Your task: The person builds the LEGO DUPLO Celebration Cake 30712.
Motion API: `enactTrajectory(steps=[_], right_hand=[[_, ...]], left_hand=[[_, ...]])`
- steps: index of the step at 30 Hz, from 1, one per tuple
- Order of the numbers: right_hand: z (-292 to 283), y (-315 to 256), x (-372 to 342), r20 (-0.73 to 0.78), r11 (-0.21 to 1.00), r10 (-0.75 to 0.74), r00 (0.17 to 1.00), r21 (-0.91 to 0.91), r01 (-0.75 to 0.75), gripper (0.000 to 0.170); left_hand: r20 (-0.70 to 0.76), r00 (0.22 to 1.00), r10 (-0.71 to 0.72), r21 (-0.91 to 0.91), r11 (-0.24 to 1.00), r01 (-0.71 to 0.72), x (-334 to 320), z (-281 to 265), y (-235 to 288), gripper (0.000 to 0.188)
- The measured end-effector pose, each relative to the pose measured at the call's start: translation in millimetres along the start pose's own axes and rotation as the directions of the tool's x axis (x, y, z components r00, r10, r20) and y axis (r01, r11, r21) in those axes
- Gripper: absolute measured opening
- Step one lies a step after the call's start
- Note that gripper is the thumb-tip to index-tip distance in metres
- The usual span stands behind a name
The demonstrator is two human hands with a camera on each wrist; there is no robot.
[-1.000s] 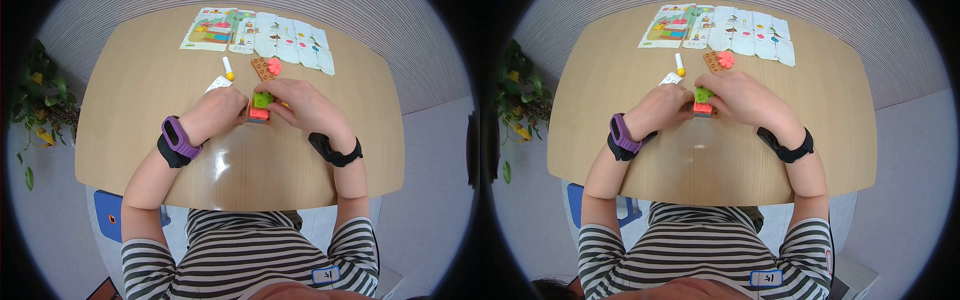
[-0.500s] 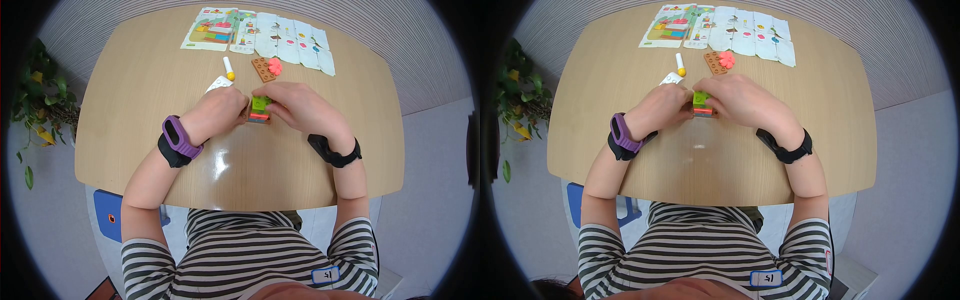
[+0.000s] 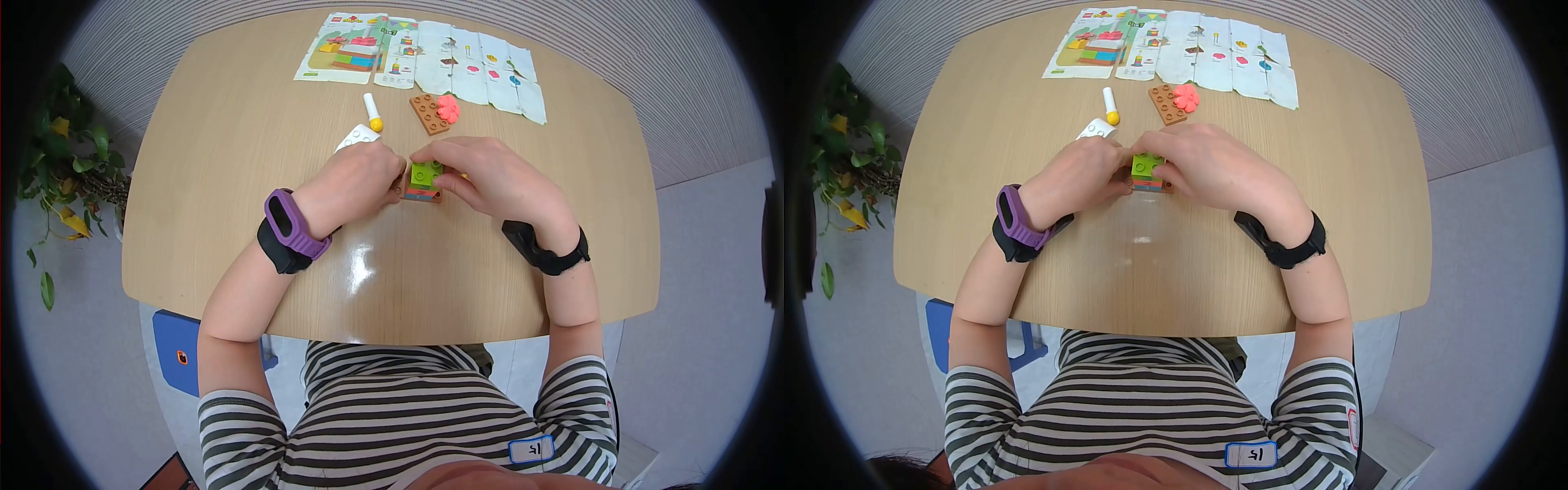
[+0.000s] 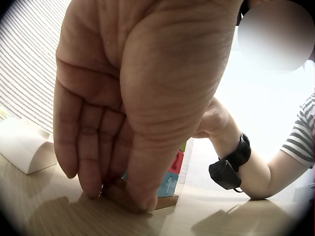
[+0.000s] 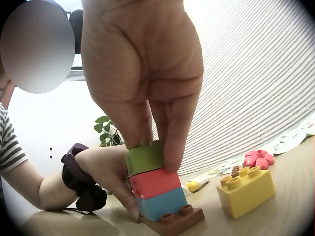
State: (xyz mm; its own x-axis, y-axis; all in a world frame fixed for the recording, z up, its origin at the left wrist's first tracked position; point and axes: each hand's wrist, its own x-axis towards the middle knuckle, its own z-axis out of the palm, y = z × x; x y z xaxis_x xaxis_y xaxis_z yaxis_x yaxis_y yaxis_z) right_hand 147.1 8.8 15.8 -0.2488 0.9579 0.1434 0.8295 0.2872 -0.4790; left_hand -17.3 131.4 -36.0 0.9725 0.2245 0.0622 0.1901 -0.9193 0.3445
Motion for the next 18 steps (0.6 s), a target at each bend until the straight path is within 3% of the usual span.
enactTrajectory(steps=[10,13,18], right_hand=[[0.4,-1.4,-0.8,-0.014,0.999,0.029,0.999,0.015,-0.029,0.025],[0.5,-1.9,-1.2,-0.018,0.999,0.031,0.999,0.008,-0.031,0.026],[-0.4,-2.3,-1.0,-0.013,0.999,0.036,0.999,0.01,-0.036,0.026]], left_hand=[[-0.036,0.999,0.007,-0.023,1.0,-0.008,-0.3,-0.1,0.5,0.01],[0.064,0.997,-0.032,-0.007,0.999,0.033,0.7,-4.2,1.6,0.025],[0.07,0.997,-0.037,-0.019,0.999,0.038,0.4,-5.3,2.3,0.025]])
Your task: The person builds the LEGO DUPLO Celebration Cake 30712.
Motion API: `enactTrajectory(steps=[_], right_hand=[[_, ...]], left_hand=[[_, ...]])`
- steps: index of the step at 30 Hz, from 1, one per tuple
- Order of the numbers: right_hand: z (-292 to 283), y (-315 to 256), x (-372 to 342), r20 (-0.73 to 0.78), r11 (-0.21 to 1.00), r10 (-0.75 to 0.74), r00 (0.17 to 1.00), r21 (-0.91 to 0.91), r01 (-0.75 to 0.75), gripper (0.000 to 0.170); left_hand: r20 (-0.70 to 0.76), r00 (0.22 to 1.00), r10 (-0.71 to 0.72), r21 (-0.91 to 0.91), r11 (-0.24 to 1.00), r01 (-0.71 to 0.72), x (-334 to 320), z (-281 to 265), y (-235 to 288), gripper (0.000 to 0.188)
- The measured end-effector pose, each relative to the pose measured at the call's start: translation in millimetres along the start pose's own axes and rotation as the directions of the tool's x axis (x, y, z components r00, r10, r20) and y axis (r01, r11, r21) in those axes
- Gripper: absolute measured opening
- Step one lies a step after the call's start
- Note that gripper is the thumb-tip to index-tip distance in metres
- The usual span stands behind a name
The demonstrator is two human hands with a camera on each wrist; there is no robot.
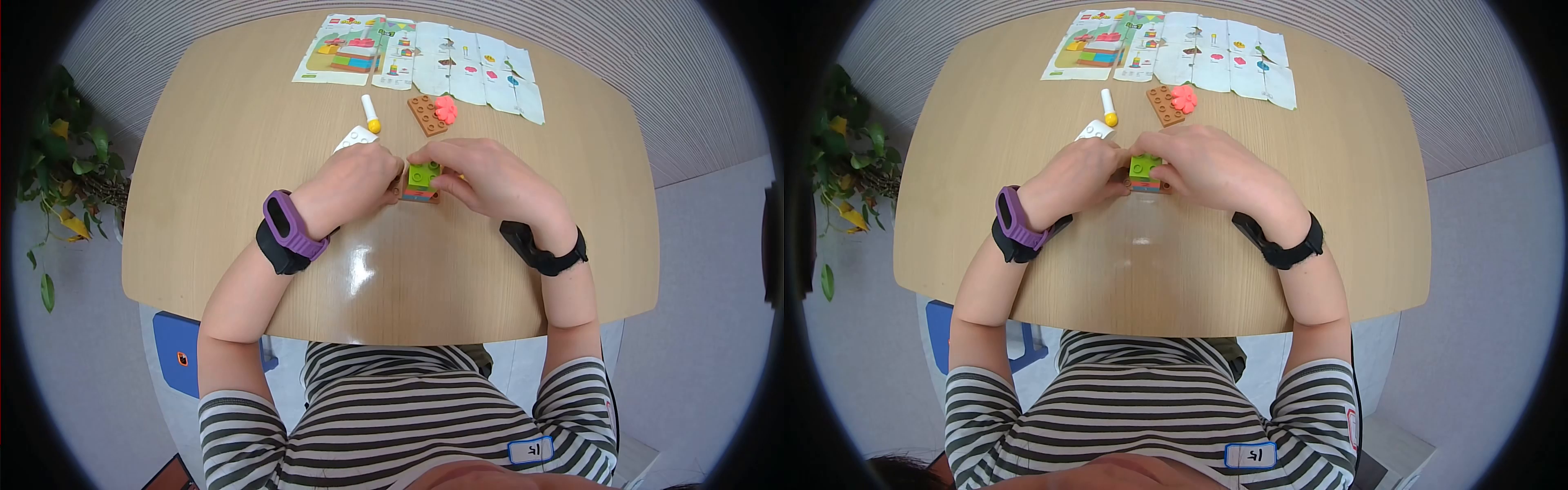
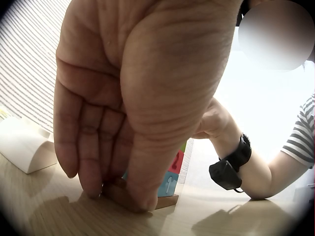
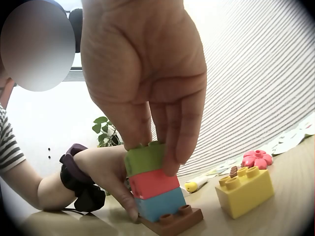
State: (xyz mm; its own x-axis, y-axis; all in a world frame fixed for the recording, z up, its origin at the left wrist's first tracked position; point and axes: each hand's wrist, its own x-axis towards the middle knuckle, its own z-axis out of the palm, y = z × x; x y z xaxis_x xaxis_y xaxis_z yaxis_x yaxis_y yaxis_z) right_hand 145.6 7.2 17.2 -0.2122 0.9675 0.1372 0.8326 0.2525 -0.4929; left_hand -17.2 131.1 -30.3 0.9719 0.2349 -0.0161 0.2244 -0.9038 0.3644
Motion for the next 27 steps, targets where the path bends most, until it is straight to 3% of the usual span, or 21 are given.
enactTrajectory(steps=[10,13,27], right_hand=[[0.3,1.0,-0.2,0.012,1.0,0.01,1.0,-0.003,-0.01,0.026],[0.4,1.4,-0.5,0.014,1.0,0.012,1.0,0.001,-0.012,0.026],[-0.3,1.7,-0.3,0.031,1.0,0.018,0.999,-0.004,-0.018,0.027]], left_hand=[[-0.007,1.0,-0.001,0.004,1.0,0.001,-0.2,0.2,0.7,0.025],[-0.101,0.994,0.036,-0.005,0.999,-0.037,-0.8,4.2,-0.6,0.006],[-0.095,0.994,0.047,0.018,0.999,-0.046,-0.4,3.8,-1.2,0.009]])
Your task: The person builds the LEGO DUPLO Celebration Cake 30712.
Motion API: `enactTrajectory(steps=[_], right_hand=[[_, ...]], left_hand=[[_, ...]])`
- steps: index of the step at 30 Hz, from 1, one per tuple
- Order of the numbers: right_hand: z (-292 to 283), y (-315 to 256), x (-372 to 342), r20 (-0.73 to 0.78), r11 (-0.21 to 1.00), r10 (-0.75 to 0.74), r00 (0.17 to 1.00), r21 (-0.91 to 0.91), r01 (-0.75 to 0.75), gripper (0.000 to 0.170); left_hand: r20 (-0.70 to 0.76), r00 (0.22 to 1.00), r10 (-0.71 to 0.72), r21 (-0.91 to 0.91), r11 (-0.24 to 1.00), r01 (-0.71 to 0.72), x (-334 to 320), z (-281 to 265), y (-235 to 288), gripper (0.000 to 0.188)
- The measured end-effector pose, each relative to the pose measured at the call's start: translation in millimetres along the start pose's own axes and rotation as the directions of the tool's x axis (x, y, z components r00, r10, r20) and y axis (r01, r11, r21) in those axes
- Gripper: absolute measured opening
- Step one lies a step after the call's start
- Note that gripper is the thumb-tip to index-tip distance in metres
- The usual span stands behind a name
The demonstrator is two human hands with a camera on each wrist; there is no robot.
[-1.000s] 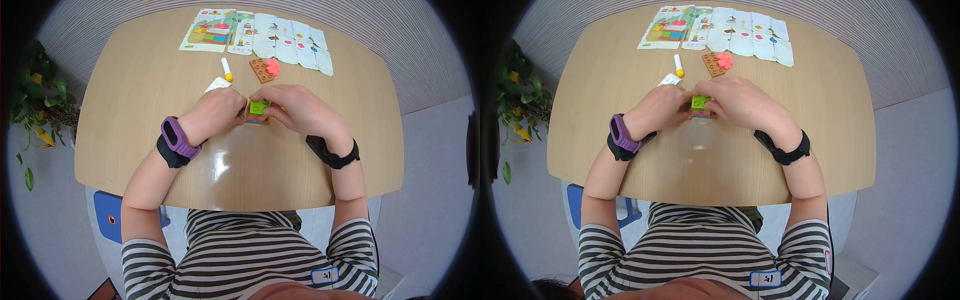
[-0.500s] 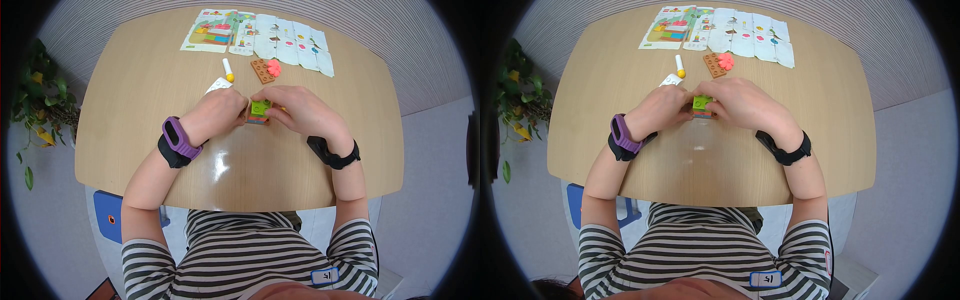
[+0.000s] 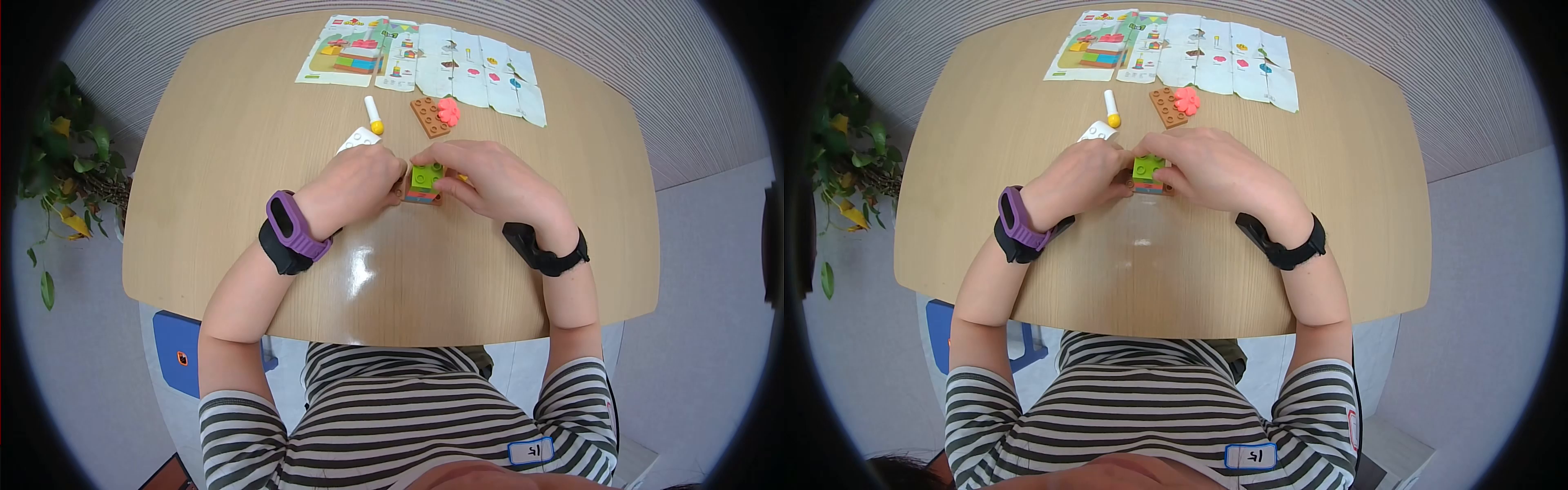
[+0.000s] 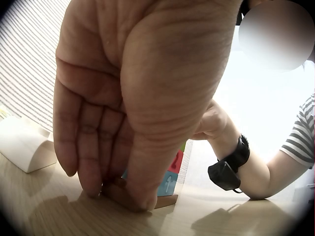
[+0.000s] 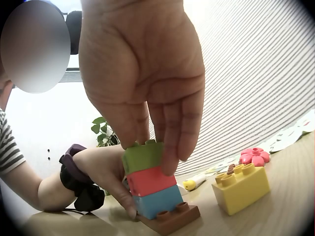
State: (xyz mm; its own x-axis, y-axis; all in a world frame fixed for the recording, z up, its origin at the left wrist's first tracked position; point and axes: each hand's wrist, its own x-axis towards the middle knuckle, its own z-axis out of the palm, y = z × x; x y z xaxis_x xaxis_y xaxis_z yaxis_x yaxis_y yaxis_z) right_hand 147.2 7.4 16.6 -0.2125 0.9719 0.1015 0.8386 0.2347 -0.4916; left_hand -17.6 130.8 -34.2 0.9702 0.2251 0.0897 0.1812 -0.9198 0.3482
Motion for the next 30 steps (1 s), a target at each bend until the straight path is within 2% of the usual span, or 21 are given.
enactTrajectory(steps=[30], right_hand=[[-0.2,0.2,-0.2,0.006,1.0,0.001,1.0,0.022,-0.001,0.029]], left_hand=[[0.0,1.0,0.011,0.019,1.0,-0.011,0.4,-0.3,-0.4,0.015]])
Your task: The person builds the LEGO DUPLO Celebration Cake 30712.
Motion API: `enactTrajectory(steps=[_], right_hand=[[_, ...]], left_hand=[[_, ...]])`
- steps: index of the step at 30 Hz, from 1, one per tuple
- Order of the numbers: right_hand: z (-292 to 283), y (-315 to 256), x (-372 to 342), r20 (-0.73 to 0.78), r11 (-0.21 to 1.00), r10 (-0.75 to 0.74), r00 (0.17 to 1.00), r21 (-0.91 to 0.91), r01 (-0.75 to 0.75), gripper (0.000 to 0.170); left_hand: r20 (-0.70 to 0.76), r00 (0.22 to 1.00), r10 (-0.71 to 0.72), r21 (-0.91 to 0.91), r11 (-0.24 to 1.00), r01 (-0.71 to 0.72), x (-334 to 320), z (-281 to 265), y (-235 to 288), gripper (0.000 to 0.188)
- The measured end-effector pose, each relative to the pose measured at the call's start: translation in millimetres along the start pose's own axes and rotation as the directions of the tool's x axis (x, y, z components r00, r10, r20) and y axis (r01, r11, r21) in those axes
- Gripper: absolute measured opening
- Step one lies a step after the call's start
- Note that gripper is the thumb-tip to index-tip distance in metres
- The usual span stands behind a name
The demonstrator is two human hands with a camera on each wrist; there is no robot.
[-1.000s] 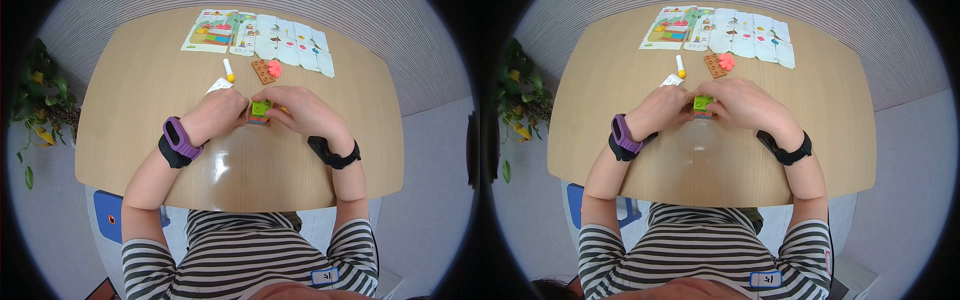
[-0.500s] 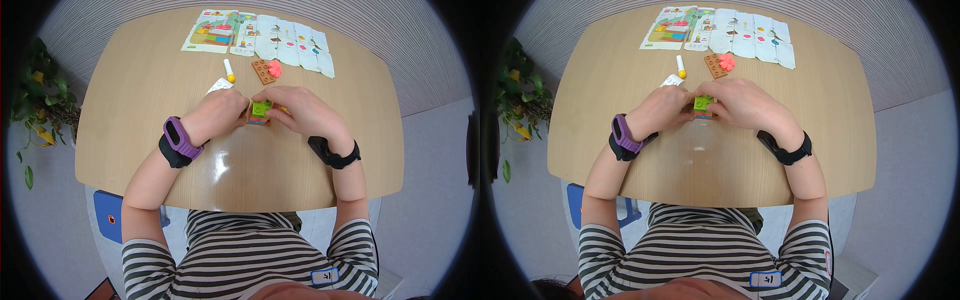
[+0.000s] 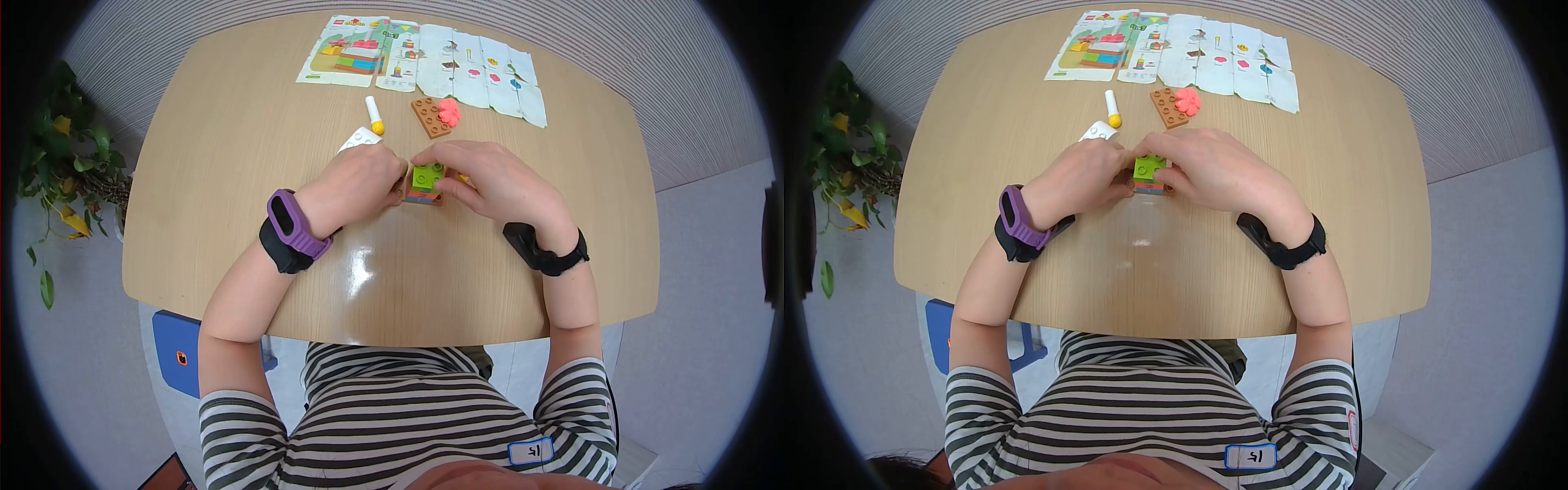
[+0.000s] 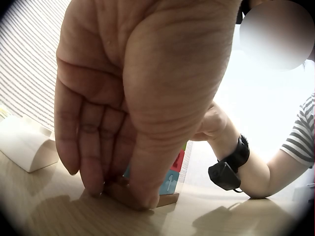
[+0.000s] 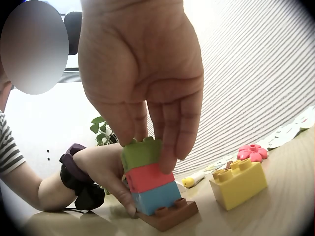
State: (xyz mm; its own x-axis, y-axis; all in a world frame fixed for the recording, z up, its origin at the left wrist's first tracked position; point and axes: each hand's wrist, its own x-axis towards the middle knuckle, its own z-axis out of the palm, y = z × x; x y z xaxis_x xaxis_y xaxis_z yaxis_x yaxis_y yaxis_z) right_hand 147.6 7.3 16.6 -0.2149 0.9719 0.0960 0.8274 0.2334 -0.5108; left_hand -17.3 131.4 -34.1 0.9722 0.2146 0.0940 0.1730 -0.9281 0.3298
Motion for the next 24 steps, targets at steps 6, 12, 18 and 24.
enactTrajectory(steps=[6,12,18,24], right_hand=[[-0.6,-0.3,0.5,0.011,1.0,0.012,1.0,-0.006,-0.012,0.028],[-2.2,-0.7,0.5,0.014,1.0,0.007,1.0,-0.027,-0.007,0.029],[-0.6,0.1,0.4,-0.042,0.994,-0.076,0.996,-0.088,0.072,0.033],[1.7,-3.1,0.2,-0.049,0.994,-0.045,0.998,-0.102,0.039,0.028]], left_hand=[[-0.017,1.0,0.008,-0.004,1.0,-0.008,-0.4,1.9,-1.9,0.014],[-0.01,1.0,-0.009,-0.012,1.0,0.009,0.7,0.9,0.7,0.012],[-0.01,1.0,-0.001,-0.036,0.999,0.0,0.2,1.9,0.2,0.012],[-0.021,1.0,-0.007,-0.03,1.0,0.006,0.8,3.4,-1.3,0.014]])
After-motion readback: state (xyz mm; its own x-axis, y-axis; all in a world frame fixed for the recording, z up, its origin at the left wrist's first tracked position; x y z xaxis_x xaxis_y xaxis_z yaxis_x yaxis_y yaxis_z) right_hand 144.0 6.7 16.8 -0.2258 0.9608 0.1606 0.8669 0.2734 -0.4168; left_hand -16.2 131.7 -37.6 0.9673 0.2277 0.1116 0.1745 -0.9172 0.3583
